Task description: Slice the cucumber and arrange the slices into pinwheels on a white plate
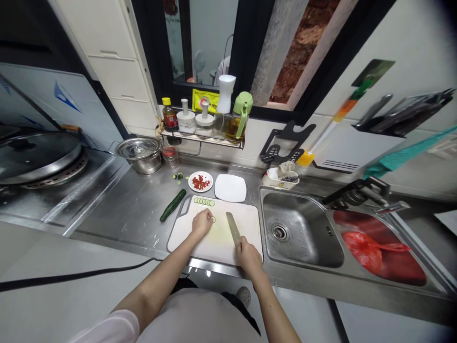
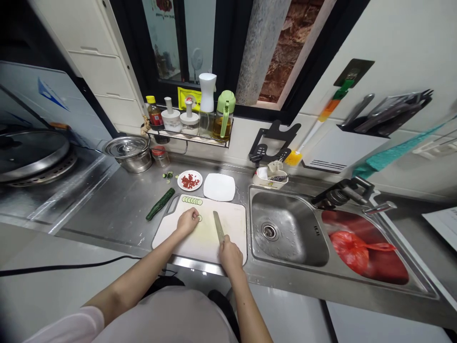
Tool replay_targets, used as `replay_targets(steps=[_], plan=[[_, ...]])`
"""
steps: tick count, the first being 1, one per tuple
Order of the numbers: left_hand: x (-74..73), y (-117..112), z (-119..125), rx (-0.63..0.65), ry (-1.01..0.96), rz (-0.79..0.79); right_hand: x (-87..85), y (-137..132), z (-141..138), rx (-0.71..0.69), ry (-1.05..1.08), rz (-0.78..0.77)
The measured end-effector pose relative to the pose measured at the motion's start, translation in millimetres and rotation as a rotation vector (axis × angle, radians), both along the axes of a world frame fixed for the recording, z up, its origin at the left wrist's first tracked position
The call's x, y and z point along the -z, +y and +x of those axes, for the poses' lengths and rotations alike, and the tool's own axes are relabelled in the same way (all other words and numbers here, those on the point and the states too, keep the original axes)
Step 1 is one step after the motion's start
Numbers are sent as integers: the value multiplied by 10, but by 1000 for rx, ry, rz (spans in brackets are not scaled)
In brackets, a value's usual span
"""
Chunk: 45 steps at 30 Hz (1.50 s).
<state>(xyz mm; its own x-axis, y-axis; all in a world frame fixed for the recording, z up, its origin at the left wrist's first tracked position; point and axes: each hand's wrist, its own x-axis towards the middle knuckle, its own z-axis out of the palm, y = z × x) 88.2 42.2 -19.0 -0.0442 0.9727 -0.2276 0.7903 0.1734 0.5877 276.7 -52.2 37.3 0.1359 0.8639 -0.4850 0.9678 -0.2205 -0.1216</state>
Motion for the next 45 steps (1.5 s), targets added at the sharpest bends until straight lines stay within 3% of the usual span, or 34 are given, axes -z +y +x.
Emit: replay_targets(steps=[9,15,35,39,45], plan=[[-30,168,-422,-323,25,9,18,12,15,-7,3,-27],[-44,300,-589,-394,65,6,40,18,27,-16,16,-30],[-6,328,-578,-323,218,34,-14,49,34,-22,18,-54],[-17,330,-468,-271,191,79,-27,46,30,-28,24,-49],[-18,397,-202,-98,158,158,-52,48,18,-35,36,-59]])
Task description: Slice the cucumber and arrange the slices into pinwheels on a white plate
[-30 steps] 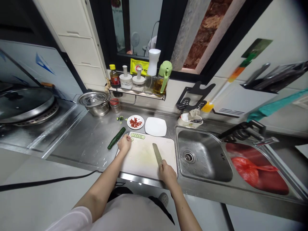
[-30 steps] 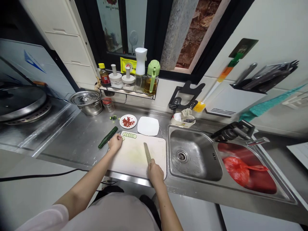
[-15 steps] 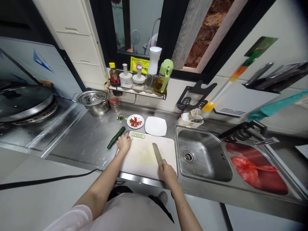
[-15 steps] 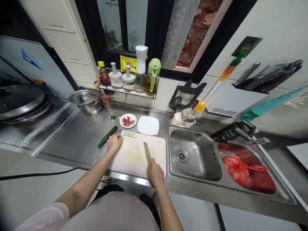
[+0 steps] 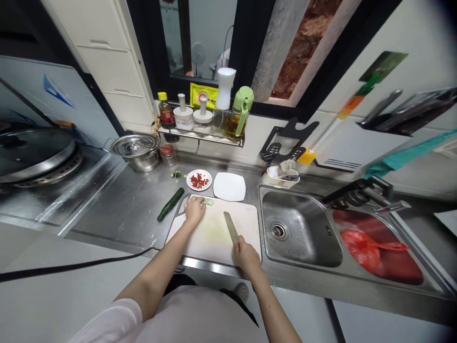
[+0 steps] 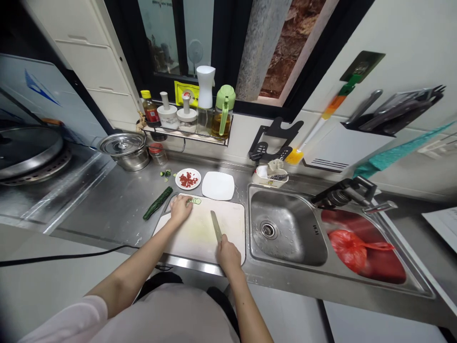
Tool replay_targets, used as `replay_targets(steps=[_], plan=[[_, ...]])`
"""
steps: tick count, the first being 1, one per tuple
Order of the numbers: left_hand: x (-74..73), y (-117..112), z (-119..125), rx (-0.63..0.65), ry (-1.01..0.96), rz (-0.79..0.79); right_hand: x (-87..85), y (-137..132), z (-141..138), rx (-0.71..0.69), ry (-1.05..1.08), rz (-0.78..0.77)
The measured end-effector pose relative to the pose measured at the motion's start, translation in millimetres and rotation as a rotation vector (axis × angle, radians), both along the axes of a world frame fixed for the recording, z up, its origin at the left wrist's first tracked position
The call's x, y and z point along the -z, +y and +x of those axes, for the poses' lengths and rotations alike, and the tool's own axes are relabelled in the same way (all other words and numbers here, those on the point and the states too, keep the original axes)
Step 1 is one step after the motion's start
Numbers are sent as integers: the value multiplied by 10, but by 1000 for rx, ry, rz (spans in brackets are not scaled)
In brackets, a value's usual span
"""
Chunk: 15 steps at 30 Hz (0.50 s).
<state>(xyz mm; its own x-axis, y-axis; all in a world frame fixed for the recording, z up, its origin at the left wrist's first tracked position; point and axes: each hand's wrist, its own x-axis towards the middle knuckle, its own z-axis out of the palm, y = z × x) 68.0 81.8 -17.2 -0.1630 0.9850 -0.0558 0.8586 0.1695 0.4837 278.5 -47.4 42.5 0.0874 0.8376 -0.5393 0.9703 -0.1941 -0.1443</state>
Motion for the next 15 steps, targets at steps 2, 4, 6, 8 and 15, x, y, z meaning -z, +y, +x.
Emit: replay_targets(steps=[2,4,6,8,15], plan=[[-4,36,68,55,10,-2,-6,1,-3,-4,1,-3],[-12,67,115,99,30,-10,-3,1,0,-5,2,-6],[-19,89,142,135,51,-14,9,1,7,-10,7,-4],[-21,102,157,167,72,-12,25,0,16,-17,13,1],[-16,130,193,192,89,3,44,-4,16,-12,5,-7]])
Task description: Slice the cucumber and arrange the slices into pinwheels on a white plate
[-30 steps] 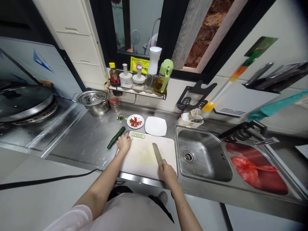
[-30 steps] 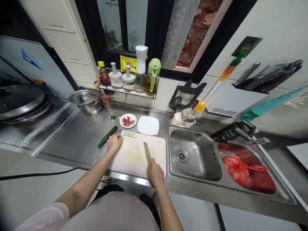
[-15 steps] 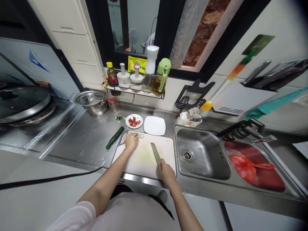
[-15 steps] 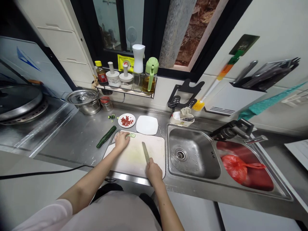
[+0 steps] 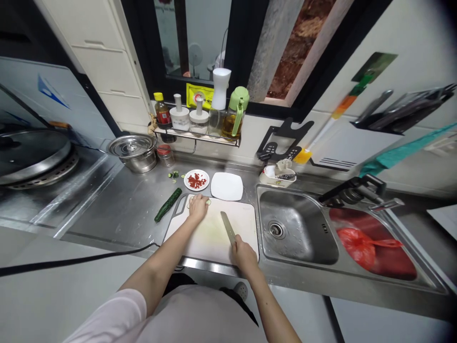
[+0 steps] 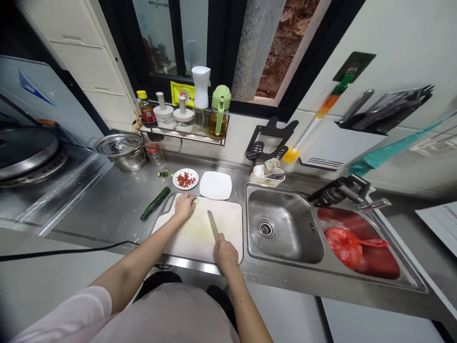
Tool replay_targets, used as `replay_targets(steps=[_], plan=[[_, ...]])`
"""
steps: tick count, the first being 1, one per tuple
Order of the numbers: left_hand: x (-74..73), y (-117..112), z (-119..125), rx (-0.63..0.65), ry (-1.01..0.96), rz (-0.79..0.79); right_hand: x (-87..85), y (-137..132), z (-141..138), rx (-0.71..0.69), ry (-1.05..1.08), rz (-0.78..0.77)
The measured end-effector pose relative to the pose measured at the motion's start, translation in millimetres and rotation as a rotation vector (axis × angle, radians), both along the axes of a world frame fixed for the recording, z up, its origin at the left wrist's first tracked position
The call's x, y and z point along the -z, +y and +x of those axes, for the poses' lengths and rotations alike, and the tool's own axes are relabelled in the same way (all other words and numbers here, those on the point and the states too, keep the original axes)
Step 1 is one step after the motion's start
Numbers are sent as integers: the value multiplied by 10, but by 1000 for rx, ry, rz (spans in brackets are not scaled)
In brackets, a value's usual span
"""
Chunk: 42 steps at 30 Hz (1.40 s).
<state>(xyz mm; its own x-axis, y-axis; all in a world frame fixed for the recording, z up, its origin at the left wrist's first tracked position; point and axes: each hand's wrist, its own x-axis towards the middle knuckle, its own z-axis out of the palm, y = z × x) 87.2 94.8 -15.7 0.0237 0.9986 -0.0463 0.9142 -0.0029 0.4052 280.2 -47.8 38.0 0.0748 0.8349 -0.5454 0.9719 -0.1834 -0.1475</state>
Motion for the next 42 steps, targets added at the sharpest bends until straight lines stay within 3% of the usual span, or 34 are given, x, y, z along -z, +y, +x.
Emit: replay_targets(steps=[7,10,14,21,27,34,42], plan=[[-94,-53,14,-69,-115,-53,28,-18,4,0,-2,21],[-129,-184,-11,-139,-231,-154,28,-20,7,-4,-6,34],[-123,-422,-82,-137,-308,-240,29,-15,3,-21,-5,36],[48,-553,-187,-172,-284,-160,31,-19,-12,-40,-19,52],[228,-550,-244,-203,-411,-62,-47,-52,-53,-65,-33,67],[275,-518,-320,-227,-468,-63,-118,-125,-252,-215,-14,73],[355,-474,-315,-236,-385,-54,-102,-93,-351,-251,-3,82]])
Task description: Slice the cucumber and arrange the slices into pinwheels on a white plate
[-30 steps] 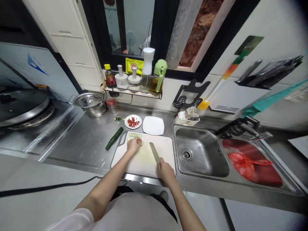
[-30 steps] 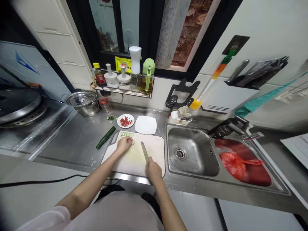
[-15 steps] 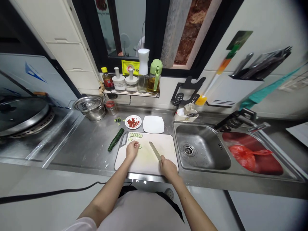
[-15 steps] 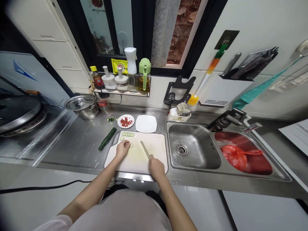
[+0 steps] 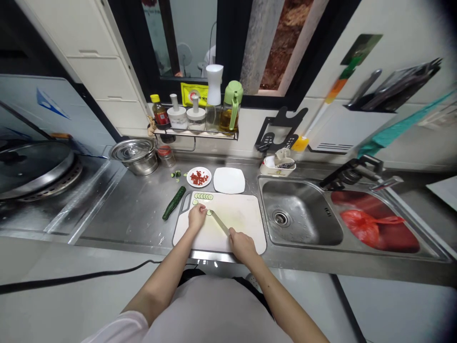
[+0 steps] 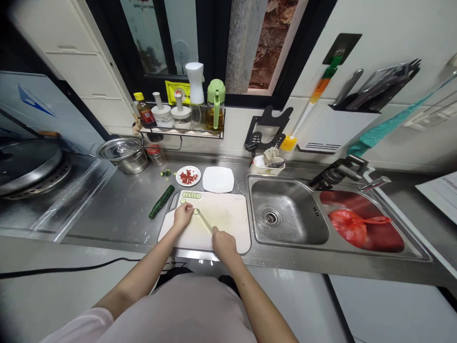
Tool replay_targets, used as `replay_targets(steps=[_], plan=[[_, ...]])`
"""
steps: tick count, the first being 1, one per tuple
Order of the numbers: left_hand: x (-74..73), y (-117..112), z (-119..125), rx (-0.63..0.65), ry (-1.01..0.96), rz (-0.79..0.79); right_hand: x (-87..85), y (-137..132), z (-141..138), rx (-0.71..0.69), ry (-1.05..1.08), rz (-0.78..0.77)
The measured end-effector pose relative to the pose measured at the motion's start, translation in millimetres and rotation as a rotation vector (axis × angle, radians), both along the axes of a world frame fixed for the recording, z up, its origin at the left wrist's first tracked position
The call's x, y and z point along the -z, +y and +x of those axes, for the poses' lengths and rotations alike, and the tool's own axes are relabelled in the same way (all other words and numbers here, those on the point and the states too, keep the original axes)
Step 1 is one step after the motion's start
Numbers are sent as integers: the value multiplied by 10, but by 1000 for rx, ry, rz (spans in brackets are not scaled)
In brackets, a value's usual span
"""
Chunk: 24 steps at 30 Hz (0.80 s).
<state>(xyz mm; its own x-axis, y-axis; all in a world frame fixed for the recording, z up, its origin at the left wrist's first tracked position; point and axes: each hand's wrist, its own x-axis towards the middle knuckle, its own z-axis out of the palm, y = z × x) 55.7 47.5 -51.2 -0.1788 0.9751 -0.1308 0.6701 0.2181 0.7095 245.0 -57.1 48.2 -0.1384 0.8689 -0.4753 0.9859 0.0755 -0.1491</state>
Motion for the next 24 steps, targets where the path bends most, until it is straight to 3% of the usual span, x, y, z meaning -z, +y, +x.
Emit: replay_targets(steps=[16,24], plan=[[-61,34,4,9,66,-61,72,1,-69,-21,-13,-25],[-77,37,3,8,67,-60,3,50,-170,-5,1,-98]])
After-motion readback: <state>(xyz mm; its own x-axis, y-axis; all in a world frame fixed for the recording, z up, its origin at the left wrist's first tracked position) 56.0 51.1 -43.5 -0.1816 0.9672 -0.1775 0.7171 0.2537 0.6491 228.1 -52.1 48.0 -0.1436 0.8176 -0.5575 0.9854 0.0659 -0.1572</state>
